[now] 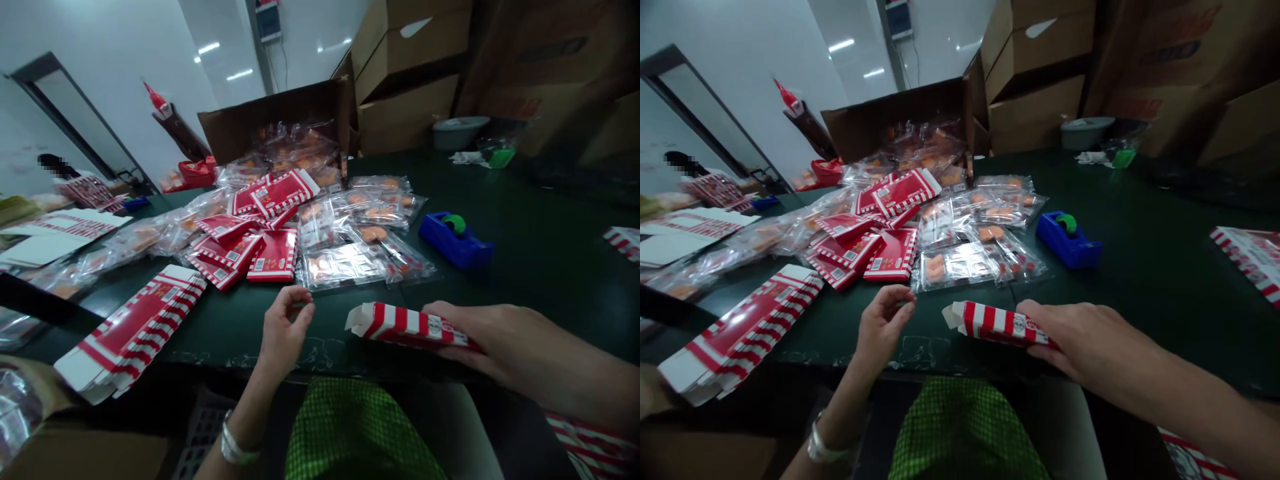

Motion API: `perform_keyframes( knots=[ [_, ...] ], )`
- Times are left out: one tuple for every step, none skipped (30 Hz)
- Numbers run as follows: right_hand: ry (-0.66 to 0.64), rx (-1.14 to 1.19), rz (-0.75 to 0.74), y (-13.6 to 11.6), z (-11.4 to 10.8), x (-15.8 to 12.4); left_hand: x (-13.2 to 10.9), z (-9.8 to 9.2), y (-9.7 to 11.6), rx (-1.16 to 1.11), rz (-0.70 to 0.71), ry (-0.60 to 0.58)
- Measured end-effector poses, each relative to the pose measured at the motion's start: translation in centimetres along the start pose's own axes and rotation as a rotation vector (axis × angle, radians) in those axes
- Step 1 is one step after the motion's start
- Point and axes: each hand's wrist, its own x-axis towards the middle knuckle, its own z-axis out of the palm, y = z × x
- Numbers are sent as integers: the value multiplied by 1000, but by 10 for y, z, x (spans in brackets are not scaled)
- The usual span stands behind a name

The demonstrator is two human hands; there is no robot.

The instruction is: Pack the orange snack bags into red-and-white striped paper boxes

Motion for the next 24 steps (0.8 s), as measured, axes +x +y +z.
perform_keyframes(
  knots=[
    [-64,-19,-11,2,1,2,10,1,-5,80,11,-42],
    [-110,-42,-4,5,0,6,21,3,-9,152,22,-76],
    [-131,-62,16,8,-1,10,34,5,-12,207,36,-100],
    [-136,-75,36,10,-4,13,46,8,-13,246,56,-114],
    [-142,-70,36,12,-6,15,57,11,-13,277,80,-124],
    [-137,-54,12,13,-7,14,66,13,-11,312,104,-137],
    [-112,-39,-40,13,-6,11,72,14,-8,346,122,-158],
    [-68,-39,-110,12,-2,6,77,15,-4,382,132,-181],
    [-5,-64,-183,9,5,0,80,15,-2,422,133,-200],
    [71,-111,-245,6,16,-7,83,15,-1,472,124,-211],
    [145,-169,-294,3,29,-14,86,16,-1,532,108,-215],
    [193,-220,-326,0,45,-20,90,16,-4,600,87,-212],
    [220,-257,-341,-2,60,-25,95,18,-7,672,63,-208],
    [237,-279,-338,-2,75,-30,101,20,-12,744,41,-209],
    [244,-289,-330,-2,88,-33,107,22,-16,810,23,-218],
    [241,-287,-323,-1,97,-35,114,26,-19,870,9,-236],
    [237,-275,-310,1,101,-37,120,29,-20,921,-1,-259],
    [235,-258,-286,4,101,-39,125,33,-20,965,-6,-284],
    [233,-235,-257,7,97,-40,131,38,-17,1002,-8,-308],
    [228,-207,-226,10,90,-40,136,43,-13,1031,-6,-332],
    [217,-178,-190,13,80,-39,141,48,-8,1051,-1,-362],
    [196,-154,-147,16,70,-36,146,54,-2,1059,7,-400],
    [152,-131,-102,19,61,-32,151,61,3,1056,15,-451],
    [82,-106,-60,21,53,-27,157,68,8,1044,20,-509]
  ],
)
